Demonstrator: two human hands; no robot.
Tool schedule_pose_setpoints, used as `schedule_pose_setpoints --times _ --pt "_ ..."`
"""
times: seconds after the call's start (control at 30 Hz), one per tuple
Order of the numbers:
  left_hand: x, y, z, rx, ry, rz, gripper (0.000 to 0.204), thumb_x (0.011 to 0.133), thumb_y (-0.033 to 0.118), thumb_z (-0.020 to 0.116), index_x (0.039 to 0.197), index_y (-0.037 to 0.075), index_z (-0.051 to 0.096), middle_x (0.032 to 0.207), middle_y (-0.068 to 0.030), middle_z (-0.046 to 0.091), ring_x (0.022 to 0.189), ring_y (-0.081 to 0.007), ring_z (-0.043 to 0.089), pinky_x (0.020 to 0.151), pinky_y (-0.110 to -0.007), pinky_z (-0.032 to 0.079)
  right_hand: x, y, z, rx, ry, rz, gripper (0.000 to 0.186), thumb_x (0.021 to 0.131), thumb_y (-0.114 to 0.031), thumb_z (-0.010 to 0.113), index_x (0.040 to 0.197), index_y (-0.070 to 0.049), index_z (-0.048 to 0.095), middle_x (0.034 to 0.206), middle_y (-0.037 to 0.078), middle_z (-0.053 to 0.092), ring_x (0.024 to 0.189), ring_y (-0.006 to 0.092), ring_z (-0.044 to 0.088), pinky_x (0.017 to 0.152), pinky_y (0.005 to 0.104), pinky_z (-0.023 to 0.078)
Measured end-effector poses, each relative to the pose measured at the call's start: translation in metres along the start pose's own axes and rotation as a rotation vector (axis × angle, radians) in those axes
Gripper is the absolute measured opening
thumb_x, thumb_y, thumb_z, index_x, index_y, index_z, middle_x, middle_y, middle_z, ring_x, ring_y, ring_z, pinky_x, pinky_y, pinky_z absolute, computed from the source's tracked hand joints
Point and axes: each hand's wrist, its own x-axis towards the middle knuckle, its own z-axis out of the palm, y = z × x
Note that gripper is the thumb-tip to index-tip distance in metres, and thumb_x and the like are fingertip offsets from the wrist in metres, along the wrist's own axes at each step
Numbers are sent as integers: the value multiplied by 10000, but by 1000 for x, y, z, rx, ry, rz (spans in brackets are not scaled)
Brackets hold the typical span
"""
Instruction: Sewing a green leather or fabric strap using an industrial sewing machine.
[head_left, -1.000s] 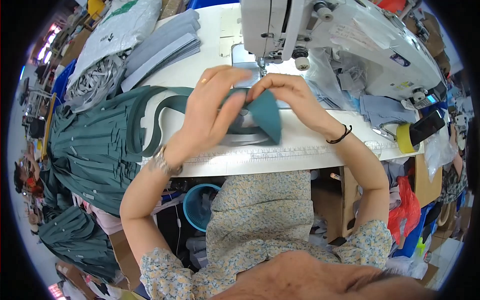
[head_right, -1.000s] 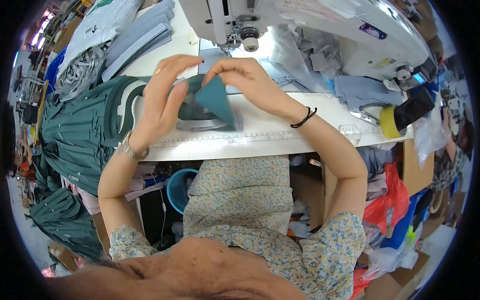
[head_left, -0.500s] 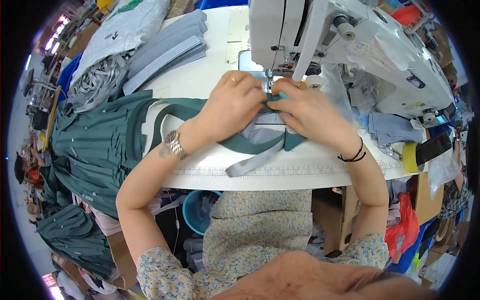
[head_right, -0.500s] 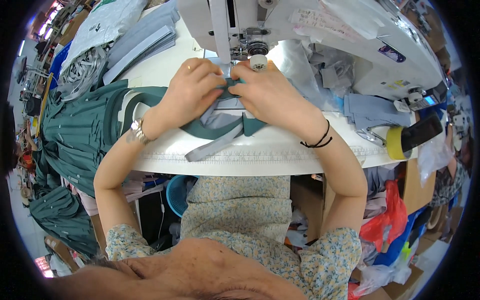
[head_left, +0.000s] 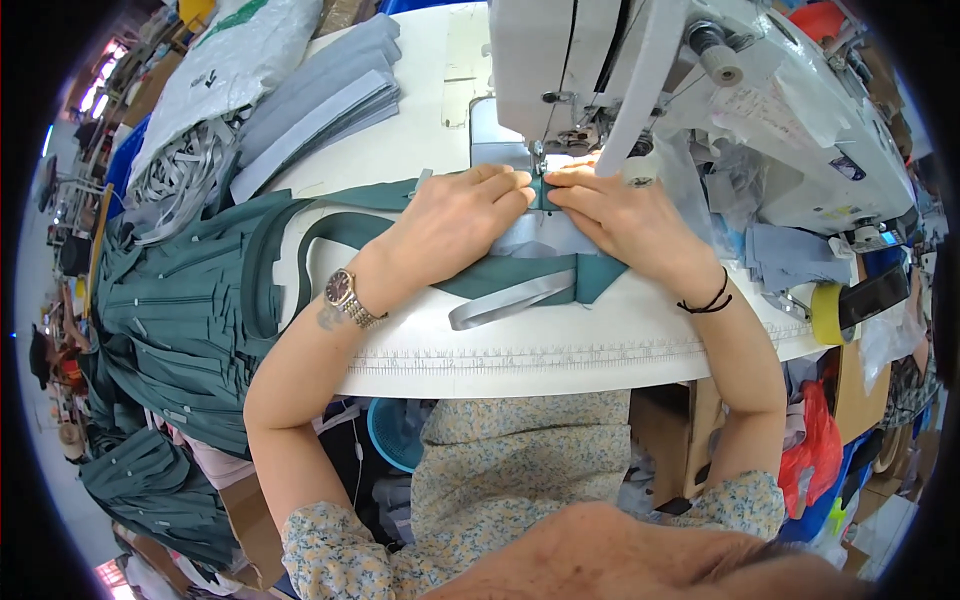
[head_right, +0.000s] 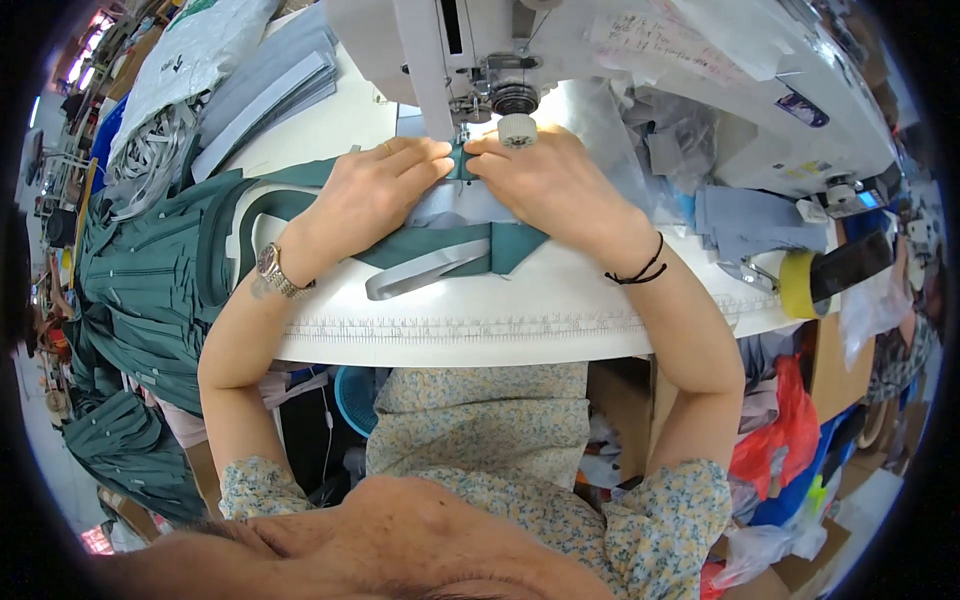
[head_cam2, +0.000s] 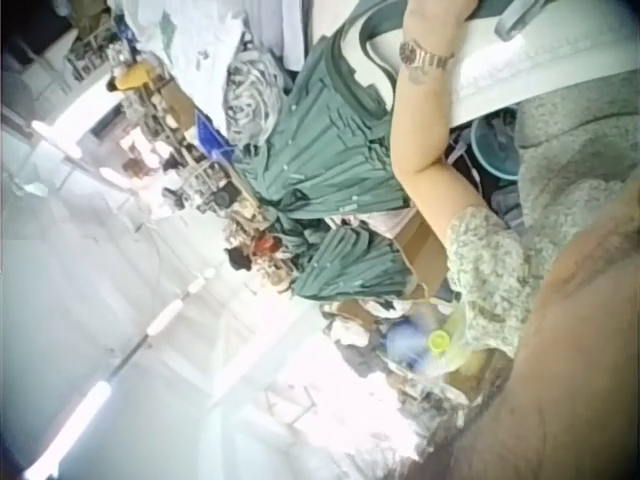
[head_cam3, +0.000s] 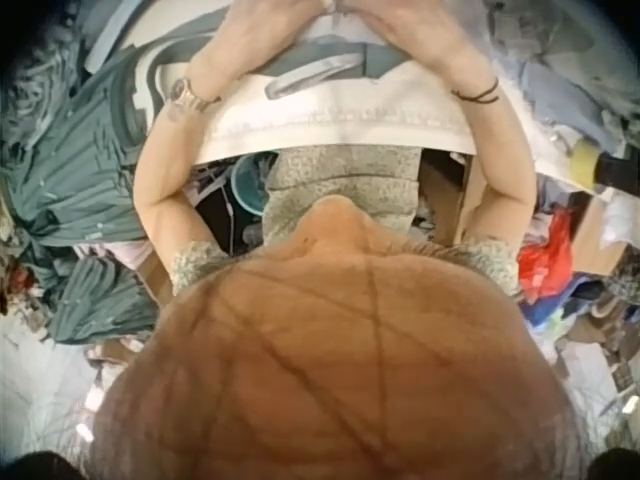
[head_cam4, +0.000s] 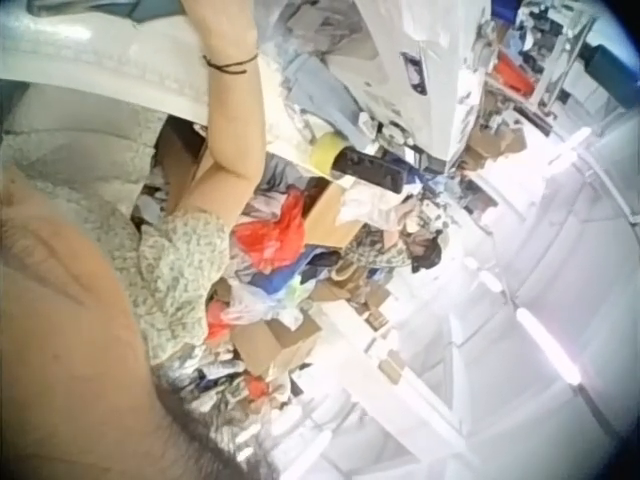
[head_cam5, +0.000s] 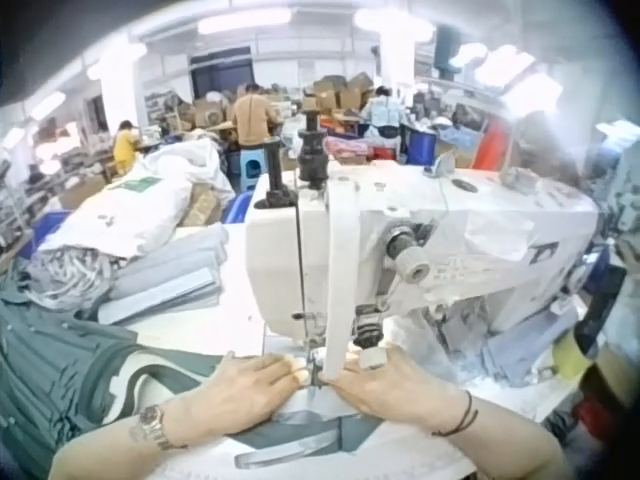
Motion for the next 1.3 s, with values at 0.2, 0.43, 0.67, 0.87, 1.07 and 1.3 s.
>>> schedule_pose_setpoints --times 0.2,0.43,0.67,0.87,1.07,1.3 --pt "-1 1 6 10 41 -19 189 822 61 639 1006 57 681 1097 -48 708 994 -198 694 655 -299 594 -8 1 -1 32 -200 202 176 909 -145 651 1079 -140 695 1201 -43 678 888 187 697 575 307 543" --pt "-1 2 1 20 29 -33 200 820 41 666 1016 61 700 1090 -36 716 969 -196 699 670 -298 595 -7 2 0 33 -217 218 177 919 -148 633 1087 -142 690 1200 -57 666 895 193 697 600 314 544" --pt "4 -6 5 -18 34 -57 203 826 44 661 1022 66 710 1089 -42 717 994 -211 690 700 -310 595 -3 9 5 55 -72 167 169 876 -138 663 1036 -105 706 1090 13 697 829 262 689 670 361 557" --pt "7 -16 13 -58 54 -113 229 848 32 641 1063 67 711 1113 -55 710 1071 -250 665 829 -349 585 0 10 10 -46 23 149 165 817 -97 698 979 -68 719 985 73 715 823 315 674 702 406 557" --pt "4 -26 19 -134 82 -181 204 887 70 611 1069 50 701 1219 -47 678 1136 -246 619 908 -368 548 -1 11 10 -152 -7 156 178 842 -111 684 1014 -76 711 919 72 695 813 315 653 707 400 539" --pt "-2 -27 11 -176 154 -170 228 934 113 619 1134 20 675 1185 -121 658 1124 -336 617 949 -415 510 8 -10 -20 302 -46 128 156 842 -112 653 985 -48 649 894 107 675 808 325 635 723 410 497"
